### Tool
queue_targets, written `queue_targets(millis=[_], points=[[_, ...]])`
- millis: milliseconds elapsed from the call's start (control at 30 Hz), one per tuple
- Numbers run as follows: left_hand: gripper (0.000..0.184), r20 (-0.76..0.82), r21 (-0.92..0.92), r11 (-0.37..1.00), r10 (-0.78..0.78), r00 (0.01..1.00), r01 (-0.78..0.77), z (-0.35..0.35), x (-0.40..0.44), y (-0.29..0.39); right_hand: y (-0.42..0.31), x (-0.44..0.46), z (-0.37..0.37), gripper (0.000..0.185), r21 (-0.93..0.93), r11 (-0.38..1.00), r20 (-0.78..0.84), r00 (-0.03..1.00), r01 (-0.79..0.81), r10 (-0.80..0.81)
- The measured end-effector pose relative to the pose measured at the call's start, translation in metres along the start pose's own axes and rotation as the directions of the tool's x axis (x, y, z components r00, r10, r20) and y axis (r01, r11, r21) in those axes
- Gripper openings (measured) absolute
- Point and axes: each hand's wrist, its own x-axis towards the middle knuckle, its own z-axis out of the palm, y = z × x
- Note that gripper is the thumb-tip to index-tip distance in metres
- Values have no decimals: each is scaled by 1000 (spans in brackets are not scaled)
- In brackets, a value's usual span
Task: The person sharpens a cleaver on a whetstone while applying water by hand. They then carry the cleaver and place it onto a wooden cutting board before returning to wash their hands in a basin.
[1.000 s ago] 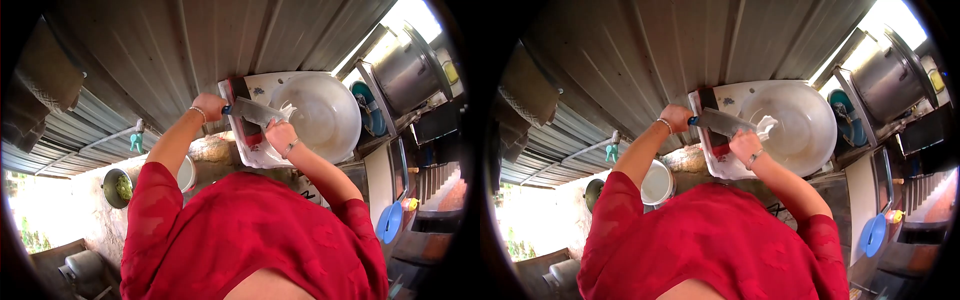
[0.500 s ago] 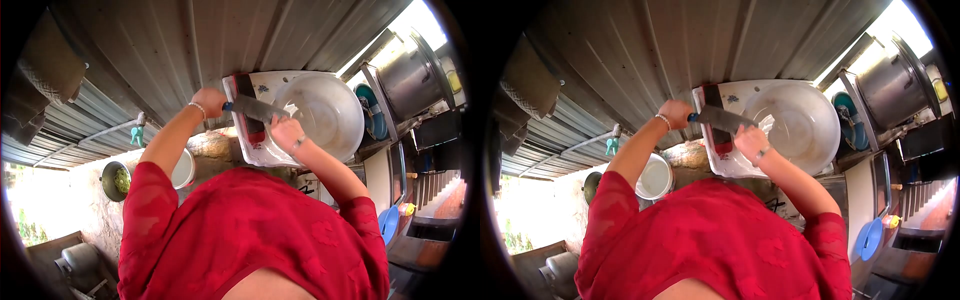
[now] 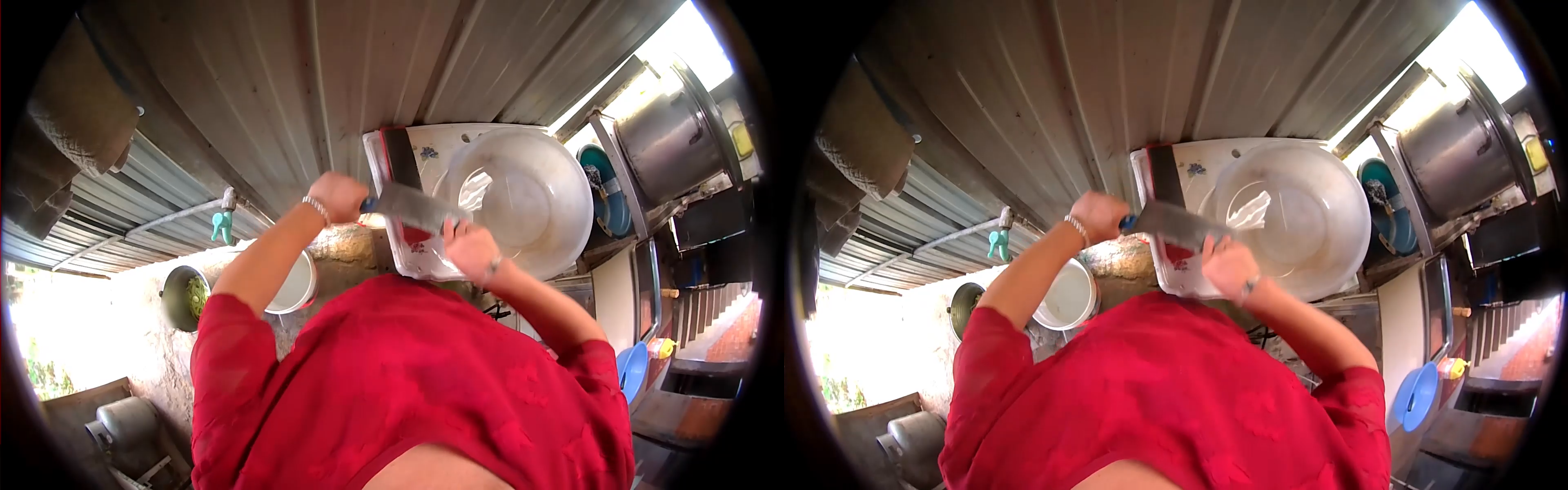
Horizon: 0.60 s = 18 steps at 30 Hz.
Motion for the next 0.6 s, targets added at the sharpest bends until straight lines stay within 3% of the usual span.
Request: queue_targets(millis=[67, 100, 200, 300, 400, 467, 500, 600], points=[[10, 78, 7, 1000, -15, 997, 14, 3, -12, 8, -15, -15, 7, 35, -122, 991, -95, 993, 59, -70], [11, 66, -50, 998, -37, 997, 40, 8, -11, 5, -13, -7, -3, 32, -69, 995, -72, 994, 76, -81], [12, -9, -36, 991, -126, 992, 126, 5, 12, -13, 12, 34, 20, 28, 35, 996, -19, 997, -78, 79], [13, -37, -34, 983, -181, 983, 180, -4, 19, -16, 37, 54, 14, 26, 98, 995, -28, 1000, -9, 12], [14, 26, -34, 990, -135, 991, 136, 1, -12, 0, 19, 22, -1, 27, 106, 994, 19, 1000, 14, -16], [14, 85, -55, 984, -166, 982, 171, 7, -34, 14, -2, 0, 13, 28, -114, 989, -161, 981, 95, -112], [14, 104, -41, 982, -182, 978, 187, 5, -36, 18, -6, 1, 15, 27, -146, 986, -144, 985, 78, -99], [14, 30, -74, 966, -247, 969, 249, 5, -17, -2, 12, 38, 8, 26, 18, 1000, -99, 995, 15, -13]])
